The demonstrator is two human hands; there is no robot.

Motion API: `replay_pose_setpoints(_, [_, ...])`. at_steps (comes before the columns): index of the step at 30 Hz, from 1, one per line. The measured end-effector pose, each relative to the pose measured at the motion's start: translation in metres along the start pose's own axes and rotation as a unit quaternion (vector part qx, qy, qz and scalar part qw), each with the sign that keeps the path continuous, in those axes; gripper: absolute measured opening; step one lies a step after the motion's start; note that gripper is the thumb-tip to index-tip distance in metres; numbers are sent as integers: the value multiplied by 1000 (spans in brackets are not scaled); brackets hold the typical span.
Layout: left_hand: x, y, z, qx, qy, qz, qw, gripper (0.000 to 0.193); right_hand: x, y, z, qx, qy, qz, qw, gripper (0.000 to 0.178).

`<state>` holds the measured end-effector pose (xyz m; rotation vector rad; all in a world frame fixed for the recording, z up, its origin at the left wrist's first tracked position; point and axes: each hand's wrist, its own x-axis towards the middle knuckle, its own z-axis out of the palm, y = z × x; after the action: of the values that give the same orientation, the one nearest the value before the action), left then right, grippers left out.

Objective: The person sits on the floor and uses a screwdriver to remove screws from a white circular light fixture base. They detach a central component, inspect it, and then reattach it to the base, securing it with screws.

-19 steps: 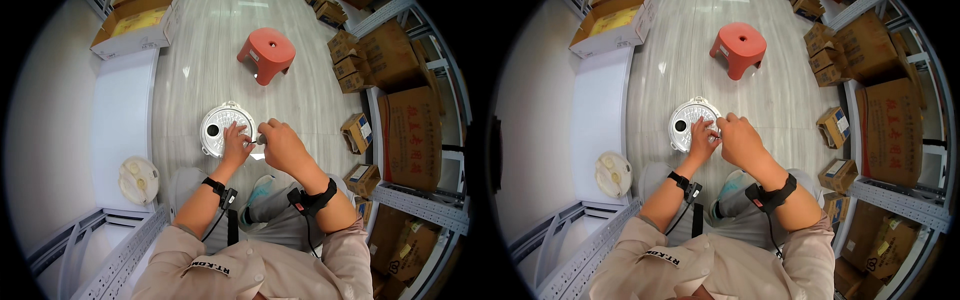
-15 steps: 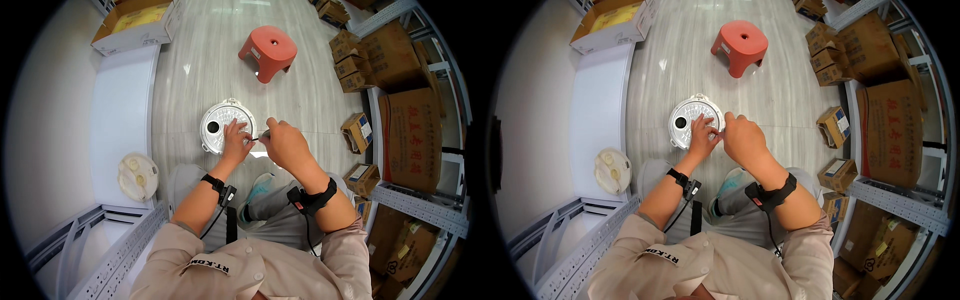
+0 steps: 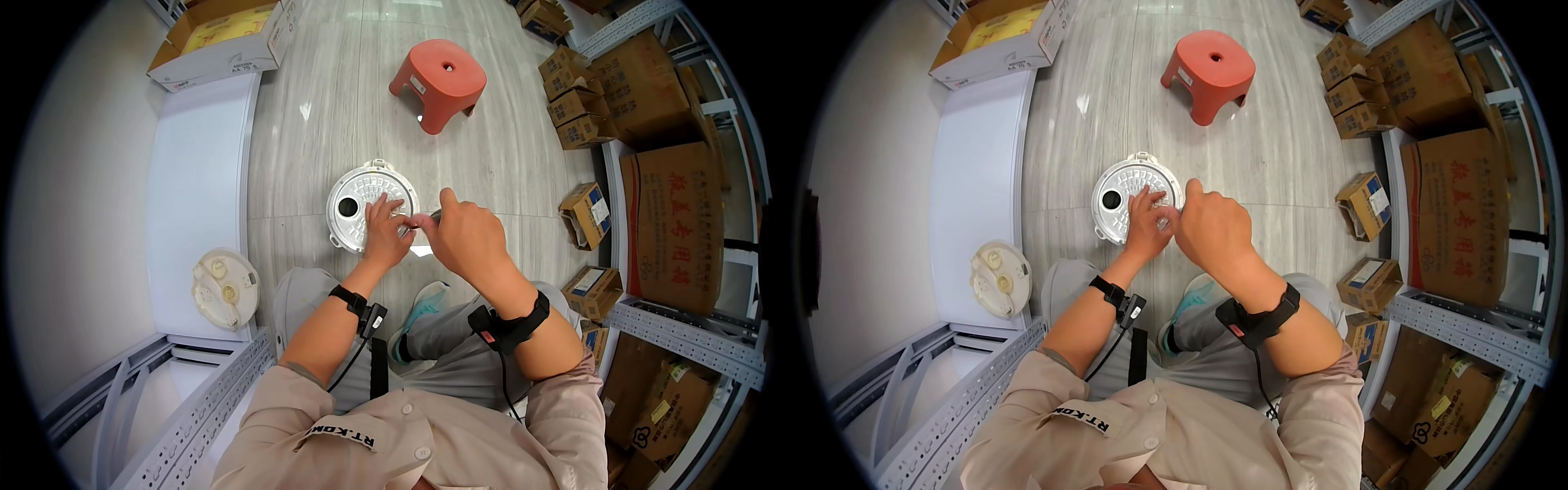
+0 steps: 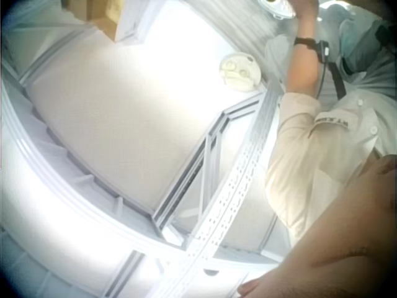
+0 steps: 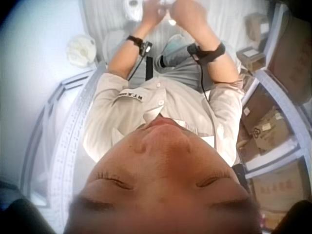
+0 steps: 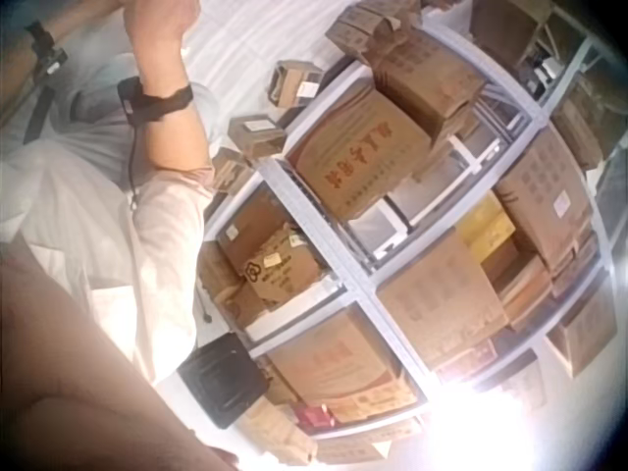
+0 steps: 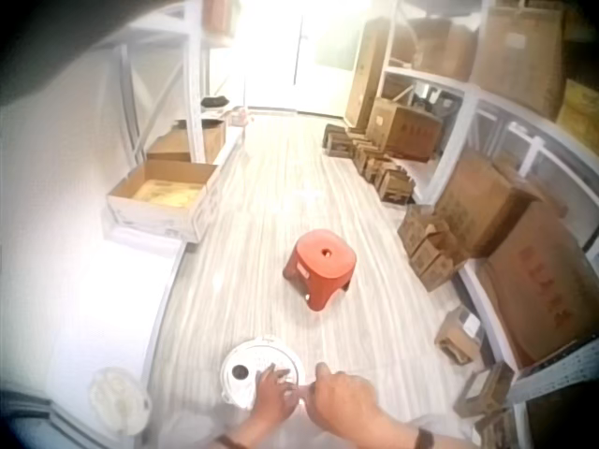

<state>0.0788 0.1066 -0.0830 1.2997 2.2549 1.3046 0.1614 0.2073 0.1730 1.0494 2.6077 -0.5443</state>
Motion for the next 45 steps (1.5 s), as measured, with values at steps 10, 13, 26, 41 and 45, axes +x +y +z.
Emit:
replay_pose_setpoints(10, [0, 4, -1, 6, -17, 3, 1000, 13, 3, 12, 10, -15, 63, -78, 995, 20])
replay_pose_setpoints(13, [0, 2, -1, 6, -16, 6, 1000, 13, 6, 12, 5, -27, -15, -32, 999, 26])
replay_pose_setpoints(26, [1, 1, -2, 16, -28, 4, 999, 11, 7, 24, 17, 8, 34, -71, 997, 23])
replay_pose_setpoints(41, [0, -10, 0, -30, -14, -14, 999, 17, -1, 23, 3, 96, 187, -130, 969, 23])
replay_pose_setpoints(45, [1, -7, -1, -32, -3, -22, 999, 23, 1, 24, 3, 88, 190, -119, 971, 23])
